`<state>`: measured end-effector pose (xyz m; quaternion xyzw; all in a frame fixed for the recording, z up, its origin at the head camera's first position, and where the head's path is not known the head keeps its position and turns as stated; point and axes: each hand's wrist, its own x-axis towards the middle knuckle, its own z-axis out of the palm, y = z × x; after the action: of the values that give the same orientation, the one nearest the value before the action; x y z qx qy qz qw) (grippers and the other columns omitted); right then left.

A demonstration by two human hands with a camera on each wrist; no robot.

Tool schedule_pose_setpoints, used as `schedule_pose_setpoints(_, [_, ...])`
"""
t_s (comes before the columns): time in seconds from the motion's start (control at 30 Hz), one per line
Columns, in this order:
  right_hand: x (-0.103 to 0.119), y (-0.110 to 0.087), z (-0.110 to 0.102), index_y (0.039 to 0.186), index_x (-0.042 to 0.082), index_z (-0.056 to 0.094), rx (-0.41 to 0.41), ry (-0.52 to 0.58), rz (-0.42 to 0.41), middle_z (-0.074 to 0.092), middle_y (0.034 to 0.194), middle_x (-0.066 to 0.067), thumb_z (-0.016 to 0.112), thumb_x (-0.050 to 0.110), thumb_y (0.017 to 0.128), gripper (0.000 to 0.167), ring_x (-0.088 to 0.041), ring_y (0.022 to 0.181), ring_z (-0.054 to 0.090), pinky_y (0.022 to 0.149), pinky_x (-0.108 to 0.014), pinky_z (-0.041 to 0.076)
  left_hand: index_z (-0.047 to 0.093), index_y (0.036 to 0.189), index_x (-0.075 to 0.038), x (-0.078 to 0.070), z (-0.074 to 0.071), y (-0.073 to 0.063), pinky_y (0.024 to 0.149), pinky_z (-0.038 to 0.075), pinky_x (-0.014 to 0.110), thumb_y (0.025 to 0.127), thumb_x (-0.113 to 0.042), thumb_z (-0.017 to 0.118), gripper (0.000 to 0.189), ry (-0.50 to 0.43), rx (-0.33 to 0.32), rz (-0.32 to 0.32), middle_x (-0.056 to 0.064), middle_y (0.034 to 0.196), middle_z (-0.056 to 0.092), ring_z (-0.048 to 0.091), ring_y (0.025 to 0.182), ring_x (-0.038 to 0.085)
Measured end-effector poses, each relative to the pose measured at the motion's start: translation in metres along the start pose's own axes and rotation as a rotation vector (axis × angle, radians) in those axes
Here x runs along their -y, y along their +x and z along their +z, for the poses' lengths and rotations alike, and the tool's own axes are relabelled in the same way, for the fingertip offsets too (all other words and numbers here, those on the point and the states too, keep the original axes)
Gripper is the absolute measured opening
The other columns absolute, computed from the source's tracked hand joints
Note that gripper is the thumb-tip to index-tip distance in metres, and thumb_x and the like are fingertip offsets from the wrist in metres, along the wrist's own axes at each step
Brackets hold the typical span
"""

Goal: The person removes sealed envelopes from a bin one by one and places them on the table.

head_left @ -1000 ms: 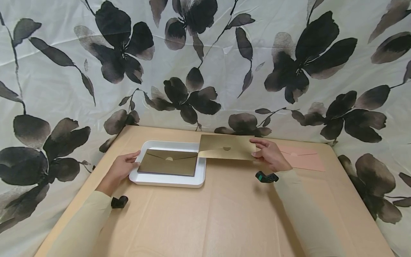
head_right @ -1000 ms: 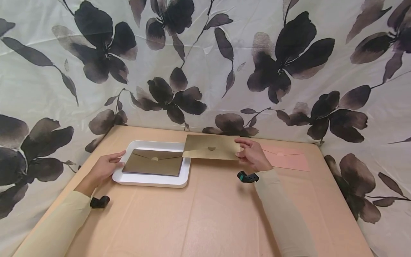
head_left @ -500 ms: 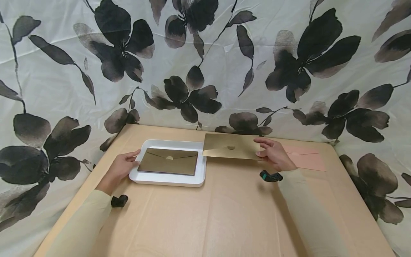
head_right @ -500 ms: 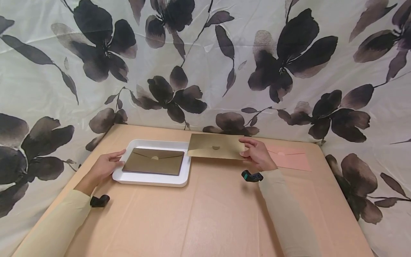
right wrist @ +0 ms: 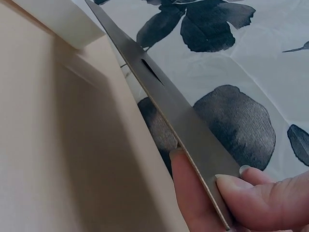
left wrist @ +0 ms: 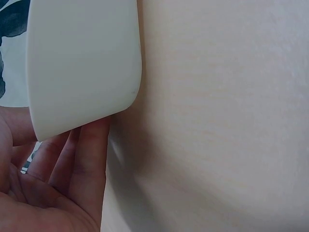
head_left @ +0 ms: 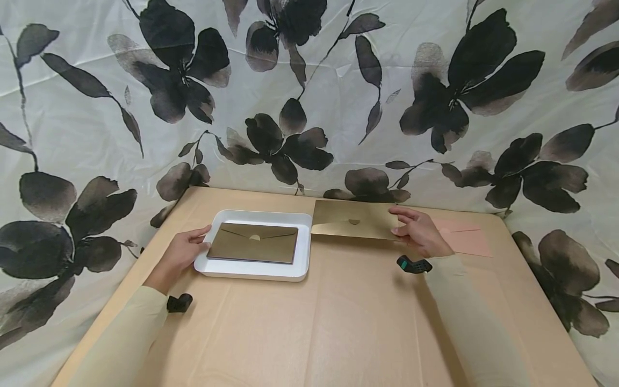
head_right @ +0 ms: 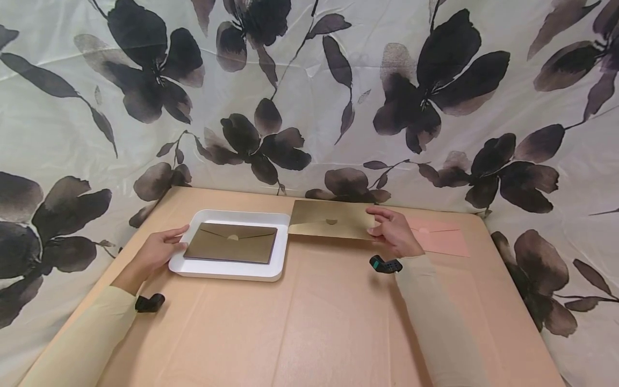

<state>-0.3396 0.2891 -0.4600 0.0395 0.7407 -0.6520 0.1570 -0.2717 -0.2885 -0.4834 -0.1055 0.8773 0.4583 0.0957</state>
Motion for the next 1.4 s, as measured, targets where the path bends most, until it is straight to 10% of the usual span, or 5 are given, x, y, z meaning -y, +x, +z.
schedule_pose_setpoints(1.4, [-0.012,0.008,-0.029,0.161,0.011,0.038,-0.024,-0.039,0.025,0.009,0.176,-0.019,0.059,-0.005,0.099,0.067,0.002,0.087,0.07,0.078,-0.02,0.061,0.031,0.163,-0.012,0.002,-0.001,0.004,0.122,0.037,0.061,0.106,-0.011,0.055,0.063,-0.004,0.002,-0.025,0.029,0.165,0.034,0.034,0.153,0.049])
